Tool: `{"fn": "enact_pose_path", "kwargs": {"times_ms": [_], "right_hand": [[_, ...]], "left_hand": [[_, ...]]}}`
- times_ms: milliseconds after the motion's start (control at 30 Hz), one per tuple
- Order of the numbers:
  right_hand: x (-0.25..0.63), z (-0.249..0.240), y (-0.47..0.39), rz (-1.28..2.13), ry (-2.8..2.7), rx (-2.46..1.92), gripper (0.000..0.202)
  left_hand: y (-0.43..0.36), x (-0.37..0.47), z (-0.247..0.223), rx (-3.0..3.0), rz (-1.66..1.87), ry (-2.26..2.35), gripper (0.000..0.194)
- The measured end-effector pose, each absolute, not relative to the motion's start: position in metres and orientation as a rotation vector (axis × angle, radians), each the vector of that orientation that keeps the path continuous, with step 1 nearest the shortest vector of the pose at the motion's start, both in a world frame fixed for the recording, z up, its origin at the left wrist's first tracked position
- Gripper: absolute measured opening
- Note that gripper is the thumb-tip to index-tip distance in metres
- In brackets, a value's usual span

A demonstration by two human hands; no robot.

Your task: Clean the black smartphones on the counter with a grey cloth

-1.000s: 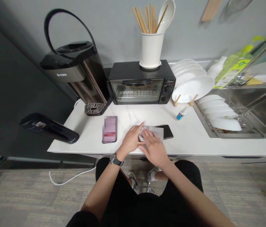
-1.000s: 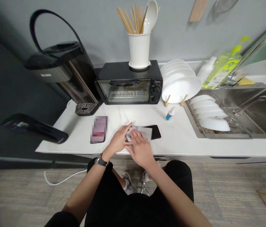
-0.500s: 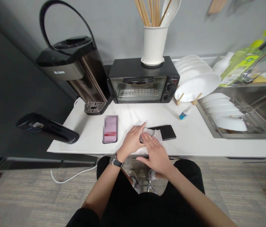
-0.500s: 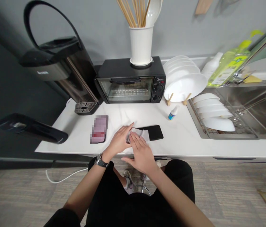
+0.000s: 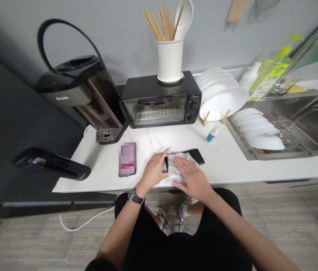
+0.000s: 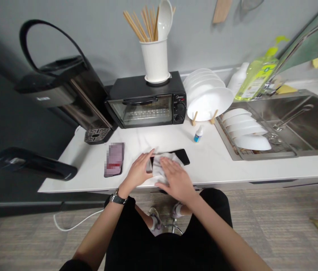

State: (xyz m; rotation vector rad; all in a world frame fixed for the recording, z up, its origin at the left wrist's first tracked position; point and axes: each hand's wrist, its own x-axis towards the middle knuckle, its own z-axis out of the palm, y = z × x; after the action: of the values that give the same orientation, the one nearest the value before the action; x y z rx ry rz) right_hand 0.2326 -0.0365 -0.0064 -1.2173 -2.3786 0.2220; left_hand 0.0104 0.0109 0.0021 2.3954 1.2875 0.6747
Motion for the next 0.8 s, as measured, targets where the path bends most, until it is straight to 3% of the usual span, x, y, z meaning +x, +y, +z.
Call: {"fn": "enact_pose_path", "kwargs": {"times_ms": [133,267,467,633,800], "right_hand": [[0.250,-0.009,-0.032,0.100,-2.224,-1.414,0.091],[0.223,-0.008,-0.040,0.219,-2.359,-1.172,0.104],[0.259,-0.008,-0.031,0.141,-2.217,-1.391,0.079],[0.218,-0.007,-0.042,0.246,-2.283,-1.188,0.104],[0.266,-0.009,-0.029,0.195,-2.245,-1.323,0.074]], "left_hand": [[0.010,0.012,0.005,2.374,0.713,1.304,0.102],[0.011,0.011,0.006,2.388,0.667,1.323,0.098],[0.010,0.015,0.008,2.384,0.697,1.343,0.097],[0.008,0.016,0.008,2.423,0.647,1.360,0.092],[0.004,0.015,0.009,2.417,0.688,1.375,0.094]]}}
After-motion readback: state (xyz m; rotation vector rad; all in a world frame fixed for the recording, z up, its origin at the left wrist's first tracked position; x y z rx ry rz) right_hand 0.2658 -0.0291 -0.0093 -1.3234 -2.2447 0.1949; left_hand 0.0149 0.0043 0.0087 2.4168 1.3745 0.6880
